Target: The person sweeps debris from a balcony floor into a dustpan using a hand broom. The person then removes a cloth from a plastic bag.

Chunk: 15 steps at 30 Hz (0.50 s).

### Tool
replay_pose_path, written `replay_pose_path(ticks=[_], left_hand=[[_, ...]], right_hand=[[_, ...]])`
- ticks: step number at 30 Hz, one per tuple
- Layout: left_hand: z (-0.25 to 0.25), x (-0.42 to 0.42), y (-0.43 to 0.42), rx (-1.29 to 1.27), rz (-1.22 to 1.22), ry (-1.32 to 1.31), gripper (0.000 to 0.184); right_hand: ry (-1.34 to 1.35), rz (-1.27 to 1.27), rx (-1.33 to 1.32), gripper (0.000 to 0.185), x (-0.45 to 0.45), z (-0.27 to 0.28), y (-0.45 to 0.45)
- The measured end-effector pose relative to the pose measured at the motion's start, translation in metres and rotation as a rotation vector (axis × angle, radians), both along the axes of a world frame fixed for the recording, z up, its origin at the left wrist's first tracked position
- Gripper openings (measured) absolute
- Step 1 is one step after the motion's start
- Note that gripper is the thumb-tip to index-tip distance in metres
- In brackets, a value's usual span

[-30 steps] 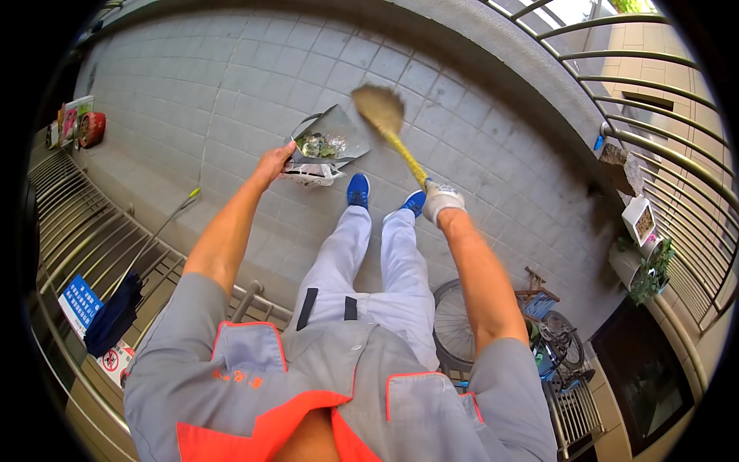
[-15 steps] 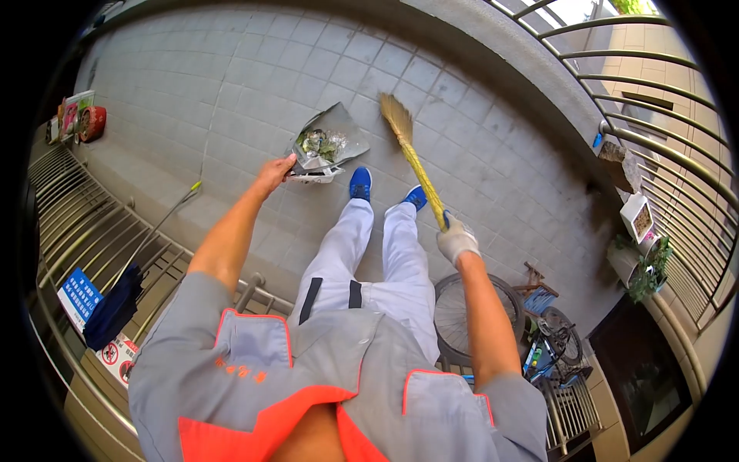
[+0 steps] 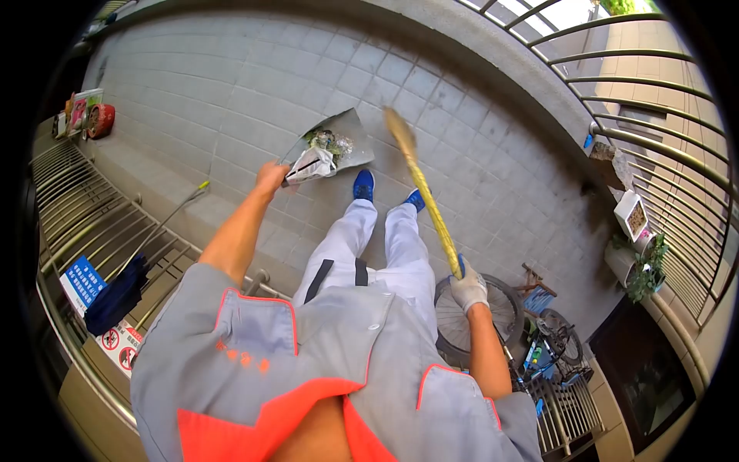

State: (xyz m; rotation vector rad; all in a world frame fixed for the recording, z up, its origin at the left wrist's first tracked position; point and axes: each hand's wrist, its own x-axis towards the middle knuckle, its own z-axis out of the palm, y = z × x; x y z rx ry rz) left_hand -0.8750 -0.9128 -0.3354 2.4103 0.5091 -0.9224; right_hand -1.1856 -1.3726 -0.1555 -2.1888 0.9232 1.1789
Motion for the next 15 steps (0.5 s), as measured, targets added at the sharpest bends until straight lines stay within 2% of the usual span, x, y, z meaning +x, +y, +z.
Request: replay_pose_path(ticks=[2, 3, 4, 5, 6, 7, 9, 10, 12, 15], left_hand=[[0.024, -0.01, 0.024, -0.082, 0.044, -0.067, 0.035], [0.026, -0.019, 0.048, -0.228, 0.106, -0.067, 0.029], [0.025, -0.028, 0.07, -0.377, 0.165, -0.069, 0.022], [0.054, -0.034, 0.08, -0.431, 0.233, -0.053, 0.016], [0.081, -0.036, 0.085, -0.491, 0.294, -0.035, 0.01], [0.083, -0.034, 0.09, -0.508, 0.278, -0.044, 0.01], [0.087, -0.034, 0.091, -0.555, 0.425, 0.064, 0.011], [0.089, -0.04, 0.086, -0.569, 0.413, 0.066, 0.011], [0.092, -0.045, 0.069, -0.73, 0.385, 0.046, 0.009], [0.102, -0.057, 0.05, -0.798, 0.449, 0.106, 0.008]], right_hand=[[-0.056, -0.112, -0.094, 0.058, -0.032, -0.009, -0.015], [-0.066, -0.113, -0.095, 0.058, -0.036, 0.001, -0.016], [-0.024, -0.291, -0.074, 0.054, -0.036, 0.015, -0.018], [0.019, -0.472, -0.052, 0.05, -0.038, 0.026, -0.018], [-0.053, -0.54, -0.052, 0.04, -0.05, 0.027, -0.021], [-0.072, -0.553, -0.063, 0.04, -0.058, 0.028, -0.027], [-0.072, -0.703, -0.024, 0.037, -0.071, 0.036, -0.035], [-0.154, -0.818, -0.033, 0.028, -0.072, 0.048, -0.032], [-0.153, -0.846, -0.016, 0.028, -0.093, 0.048, -0.045], [-0.177, -0.896, -0.001, 0.029, -0.108, 0.05, -0.052]])
